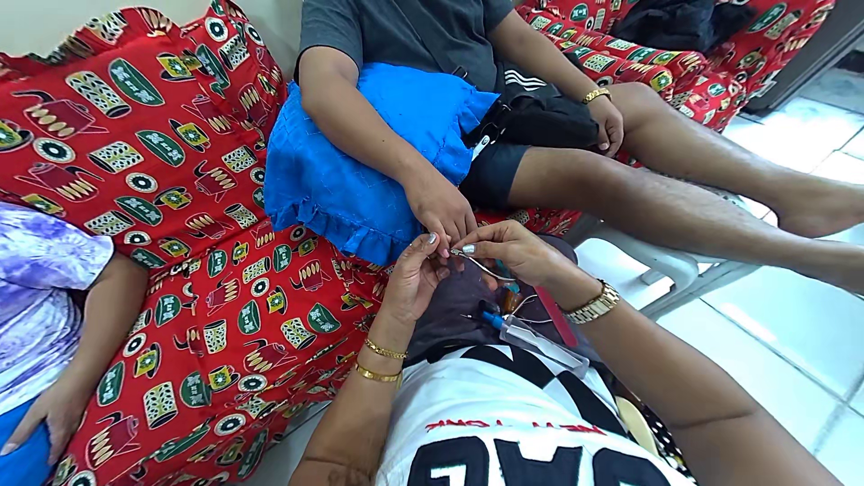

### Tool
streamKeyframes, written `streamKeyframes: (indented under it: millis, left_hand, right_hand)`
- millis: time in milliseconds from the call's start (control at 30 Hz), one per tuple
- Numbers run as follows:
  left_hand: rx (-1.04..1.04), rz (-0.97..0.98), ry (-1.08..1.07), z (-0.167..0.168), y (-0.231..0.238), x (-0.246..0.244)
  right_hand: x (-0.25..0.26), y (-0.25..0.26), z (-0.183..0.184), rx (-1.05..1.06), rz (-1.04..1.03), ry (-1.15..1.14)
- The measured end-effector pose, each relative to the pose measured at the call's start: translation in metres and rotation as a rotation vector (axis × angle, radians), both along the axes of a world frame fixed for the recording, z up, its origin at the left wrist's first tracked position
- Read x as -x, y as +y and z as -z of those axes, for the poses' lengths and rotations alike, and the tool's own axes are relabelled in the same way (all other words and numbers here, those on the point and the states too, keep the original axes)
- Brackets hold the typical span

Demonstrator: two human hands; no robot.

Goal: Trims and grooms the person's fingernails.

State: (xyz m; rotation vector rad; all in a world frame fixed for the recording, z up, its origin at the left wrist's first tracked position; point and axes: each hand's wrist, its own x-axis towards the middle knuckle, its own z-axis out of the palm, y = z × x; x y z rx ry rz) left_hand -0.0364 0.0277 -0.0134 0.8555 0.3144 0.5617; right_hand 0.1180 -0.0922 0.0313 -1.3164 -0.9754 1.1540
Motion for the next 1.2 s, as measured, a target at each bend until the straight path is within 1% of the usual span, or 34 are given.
streamKeyframes:
  millis: [267,433,600,767,967,1200]
  left_hand:
    - [-0.001,-0.014,0.013,-0.002,-0.001,0.000]
    - [0.005,-0.017,0.017,-0.002,-0.001,0.000]
    - [-0.003,-0.005,0.010,-0.002,0.000,0.000]
    - [-0.004,-0.008,0.008,-0.002,-0.001,0.000]
    - [-0.007,-0.015,0.011,-0.002,-0.001,0.000]
    - [-0.006,-0.007,-0.013,-0.003,0.000,0.002]
  right_hand:
    - [0.002,0.001,-0.003,-0.019,0.012,-0.043]
    - [0.002,-0.001,-0.009,0.010,0.004,-0.128]
    - [0.000,-0.002,-0.013,-0.005,-0.022,-0.222]
    - [-0.003,0.000,-0.011,-0.017,-0.037,-0.224]
    - [-0.001,0.001,-0.014,0.004,-0.008,-0.252]
    - [-0.008,0.001,-0.014,-0.023,-0.085,-0.308]
